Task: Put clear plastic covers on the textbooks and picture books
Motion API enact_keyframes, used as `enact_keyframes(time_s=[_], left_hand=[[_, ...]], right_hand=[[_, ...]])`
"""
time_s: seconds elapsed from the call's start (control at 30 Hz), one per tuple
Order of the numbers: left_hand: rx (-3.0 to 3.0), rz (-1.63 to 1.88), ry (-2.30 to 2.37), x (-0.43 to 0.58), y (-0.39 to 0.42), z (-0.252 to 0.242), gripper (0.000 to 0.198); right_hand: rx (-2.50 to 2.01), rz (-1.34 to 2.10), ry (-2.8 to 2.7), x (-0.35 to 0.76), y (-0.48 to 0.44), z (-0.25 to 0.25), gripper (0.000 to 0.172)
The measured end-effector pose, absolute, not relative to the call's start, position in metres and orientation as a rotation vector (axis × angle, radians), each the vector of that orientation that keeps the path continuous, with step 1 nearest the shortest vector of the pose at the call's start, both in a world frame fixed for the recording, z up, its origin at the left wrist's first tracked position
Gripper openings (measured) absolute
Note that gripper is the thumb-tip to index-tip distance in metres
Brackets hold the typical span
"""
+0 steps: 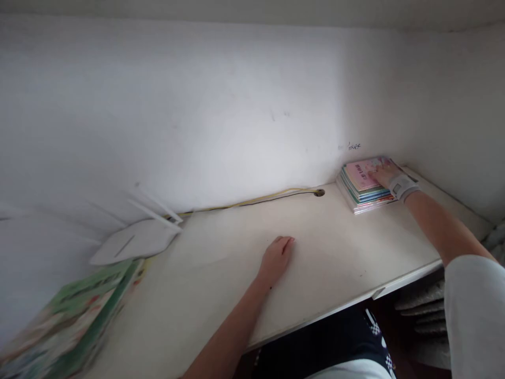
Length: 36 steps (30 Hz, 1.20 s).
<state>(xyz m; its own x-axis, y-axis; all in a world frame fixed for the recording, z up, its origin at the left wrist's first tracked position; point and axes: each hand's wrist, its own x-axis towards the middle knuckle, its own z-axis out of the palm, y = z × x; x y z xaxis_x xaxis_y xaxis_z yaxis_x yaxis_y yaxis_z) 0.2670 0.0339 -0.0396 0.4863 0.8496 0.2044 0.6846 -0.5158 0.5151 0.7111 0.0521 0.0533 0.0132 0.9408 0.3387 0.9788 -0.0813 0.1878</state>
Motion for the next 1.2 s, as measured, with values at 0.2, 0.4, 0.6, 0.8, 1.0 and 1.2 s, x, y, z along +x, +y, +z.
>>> enact_keyframes(time_s=[0.2, 0.4, 0.6, 0.8, 1.0, 1.2], left_hand=[[2.309, 0.706, 1.221, 0.268, 0.029, -0.043, 0.023], [2.323, 0.626, 1.42, 0.241, 0.058, -0.026, 0.023], [2.193, 0.523, 1.911, 0.16, 0.111, -0.005, 0.046], [1.998, 0.343, 2.073, 0.126, 0.127, -0.035, 0.062], [1.918, 0.494, 2.044, 0.125, 0.128, -0.043, 0.046], [1.775, 0.837, 1.862, 0.129, 0.119, -0.018, 0.042]], right_hand=[[-1.891, -0.49, -2.288, 0.583, 0.029, 0.008, 0.044], [-1.801, -0.071, -2.418, 0.491, 0.003, -0.064, 0.059], [-1.768, -0.113, -2.282, 0.489, 0.004, -0.075, 0.052], [-1.703, -0.185, -2.272, 0.491, 0.005, -0.083, 0.049], [-1.691, -0.214, -2.277, 0.492, 0.006, -0.087, 0.048], [-1.703, -0.186, -2.246, 0.49, 0.004, -0.08, 0.048]])
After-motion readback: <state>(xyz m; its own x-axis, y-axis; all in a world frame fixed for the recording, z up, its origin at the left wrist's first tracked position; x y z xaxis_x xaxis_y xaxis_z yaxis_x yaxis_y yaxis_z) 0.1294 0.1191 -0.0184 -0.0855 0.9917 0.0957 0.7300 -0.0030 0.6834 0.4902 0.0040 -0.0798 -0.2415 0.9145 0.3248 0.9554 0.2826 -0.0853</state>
